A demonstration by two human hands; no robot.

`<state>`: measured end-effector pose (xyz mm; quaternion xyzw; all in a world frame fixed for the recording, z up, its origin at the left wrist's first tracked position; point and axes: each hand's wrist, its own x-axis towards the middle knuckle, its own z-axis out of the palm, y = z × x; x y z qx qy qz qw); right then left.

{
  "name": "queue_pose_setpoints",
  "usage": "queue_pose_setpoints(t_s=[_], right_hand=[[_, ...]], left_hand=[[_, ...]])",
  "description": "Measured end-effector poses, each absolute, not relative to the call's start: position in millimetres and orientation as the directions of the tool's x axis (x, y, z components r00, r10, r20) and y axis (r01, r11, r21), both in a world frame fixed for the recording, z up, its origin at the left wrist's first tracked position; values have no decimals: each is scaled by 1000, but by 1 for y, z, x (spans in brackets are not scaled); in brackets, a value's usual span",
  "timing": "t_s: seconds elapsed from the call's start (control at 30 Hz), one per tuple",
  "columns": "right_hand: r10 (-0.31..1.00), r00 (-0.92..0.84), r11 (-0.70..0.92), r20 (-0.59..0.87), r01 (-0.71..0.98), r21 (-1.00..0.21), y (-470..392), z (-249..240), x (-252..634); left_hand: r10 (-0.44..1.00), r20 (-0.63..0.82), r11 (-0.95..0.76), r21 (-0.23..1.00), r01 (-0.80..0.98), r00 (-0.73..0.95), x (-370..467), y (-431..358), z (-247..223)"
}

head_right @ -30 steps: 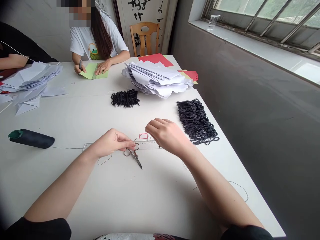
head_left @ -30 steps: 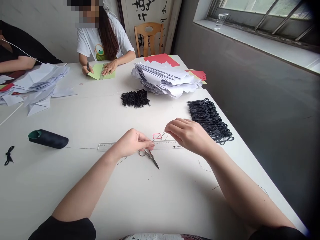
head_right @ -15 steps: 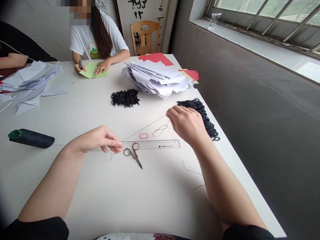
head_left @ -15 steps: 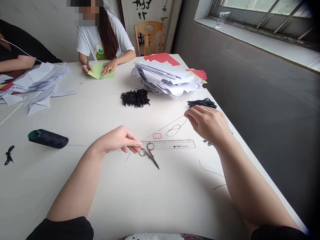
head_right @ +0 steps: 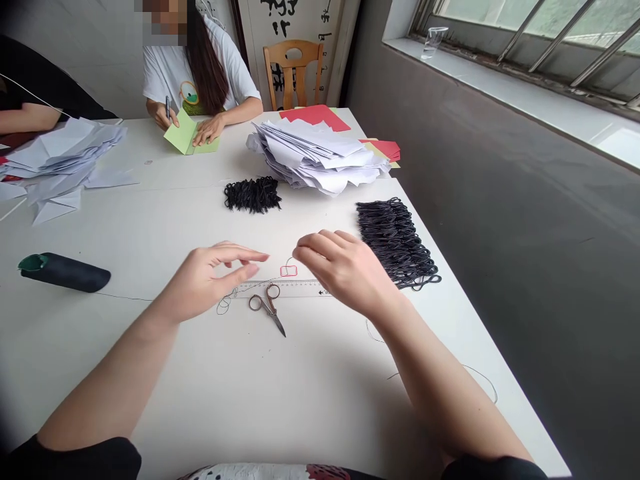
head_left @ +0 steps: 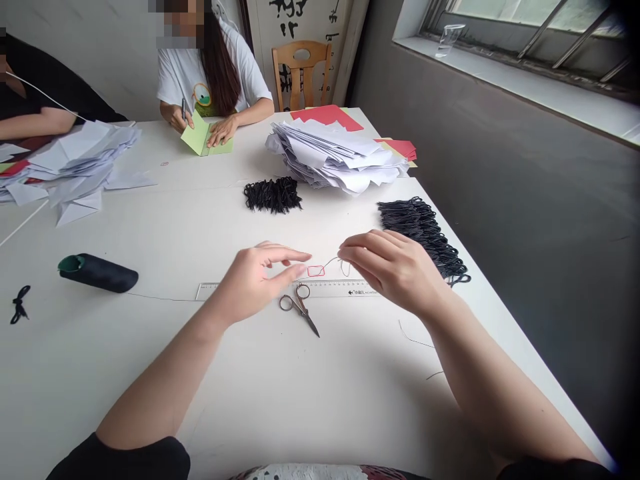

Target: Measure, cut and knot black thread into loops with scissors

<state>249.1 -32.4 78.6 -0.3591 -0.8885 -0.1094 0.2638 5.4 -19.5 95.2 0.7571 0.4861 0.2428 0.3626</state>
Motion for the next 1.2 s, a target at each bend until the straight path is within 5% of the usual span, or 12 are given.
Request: queue_pose_setpoints(t_s=[0.23,0.57,1.07,1.2], right_hand=[[518,-640,755,567,654,49,-38,81,237],[677,-496,555,543,829,65,-21,77,256],[783,-441,487,439,873,10,-19,65,256],[741,-576,621,345,783,-26,-37,60,232]], left_hand=[[861,-187,56,959,277,473,23,-24,73],[683,-488,308,867,390,544,10,-11,81],[683,-553,381,827,412,477,4,-4,78],[723,-526,417,849,323,448,1,2,76]])
